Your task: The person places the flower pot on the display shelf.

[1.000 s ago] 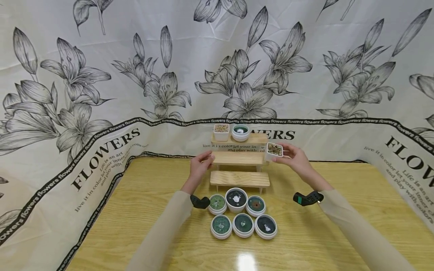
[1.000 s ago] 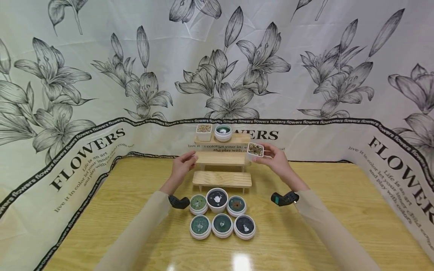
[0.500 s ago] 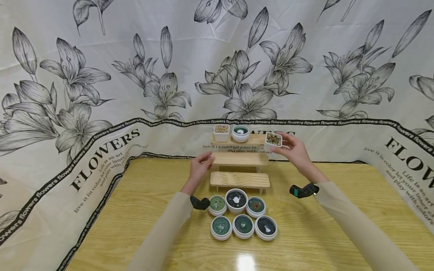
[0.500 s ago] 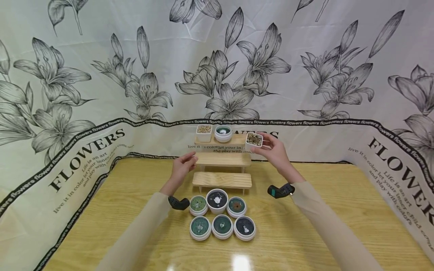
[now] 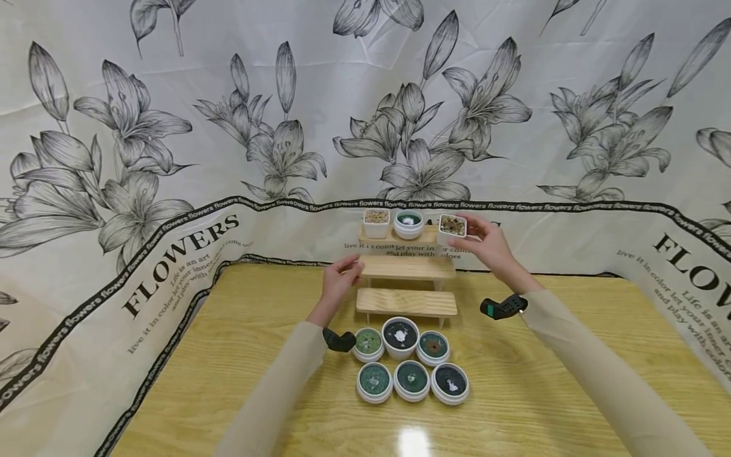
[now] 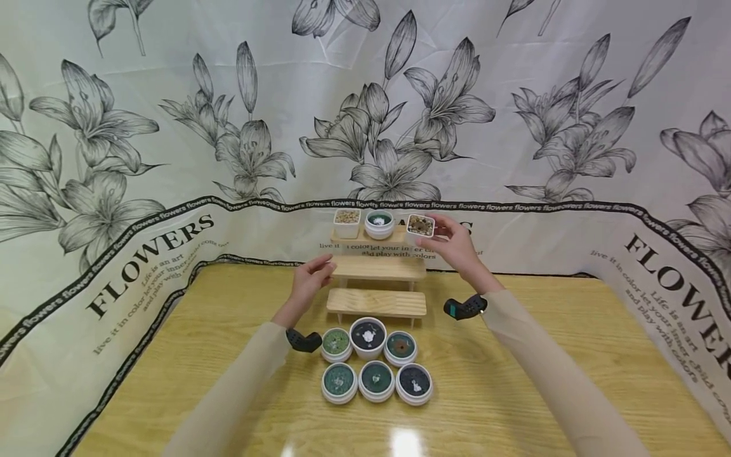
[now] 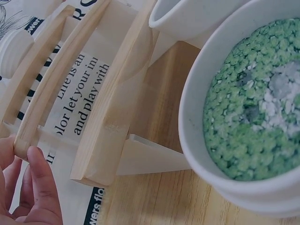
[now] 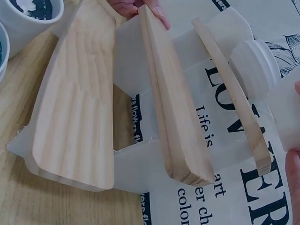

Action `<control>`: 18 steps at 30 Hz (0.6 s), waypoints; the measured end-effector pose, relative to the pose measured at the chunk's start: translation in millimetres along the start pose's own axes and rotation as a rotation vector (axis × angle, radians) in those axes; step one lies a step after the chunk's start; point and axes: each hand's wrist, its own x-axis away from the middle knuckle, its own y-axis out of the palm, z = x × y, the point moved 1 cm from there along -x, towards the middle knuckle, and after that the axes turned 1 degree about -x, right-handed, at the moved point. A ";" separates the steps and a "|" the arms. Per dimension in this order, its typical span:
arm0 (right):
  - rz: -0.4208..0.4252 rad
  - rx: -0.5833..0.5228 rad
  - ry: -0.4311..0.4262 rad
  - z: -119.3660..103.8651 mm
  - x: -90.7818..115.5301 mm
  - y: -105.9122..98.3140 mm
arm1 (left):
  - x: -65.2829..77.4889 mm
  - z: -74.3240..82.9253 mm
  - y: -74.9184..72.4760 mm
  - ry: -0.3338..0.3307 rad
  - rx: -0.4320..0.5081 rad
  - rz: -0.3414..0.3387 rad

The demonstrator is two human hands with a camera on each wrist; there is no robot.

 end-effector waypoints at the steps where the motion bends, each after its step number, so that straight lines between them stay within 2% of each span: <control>1: -0.001 0.010 0.003 0.5 -2.0 -0.1 | -0.5 -0.6 0.1 0.007 0.004 -0.002; 9: -0.030 0.087 0.064 1.6 -13.6 0.5 | -1.4 -2.0 -0.2 0.021 -0.011 -0.011; 18: -0.071 0.045 0.087 2.0 -19.9 6.9 | -3.0 -2.9 -1.4 0.007 -0.026 -0.019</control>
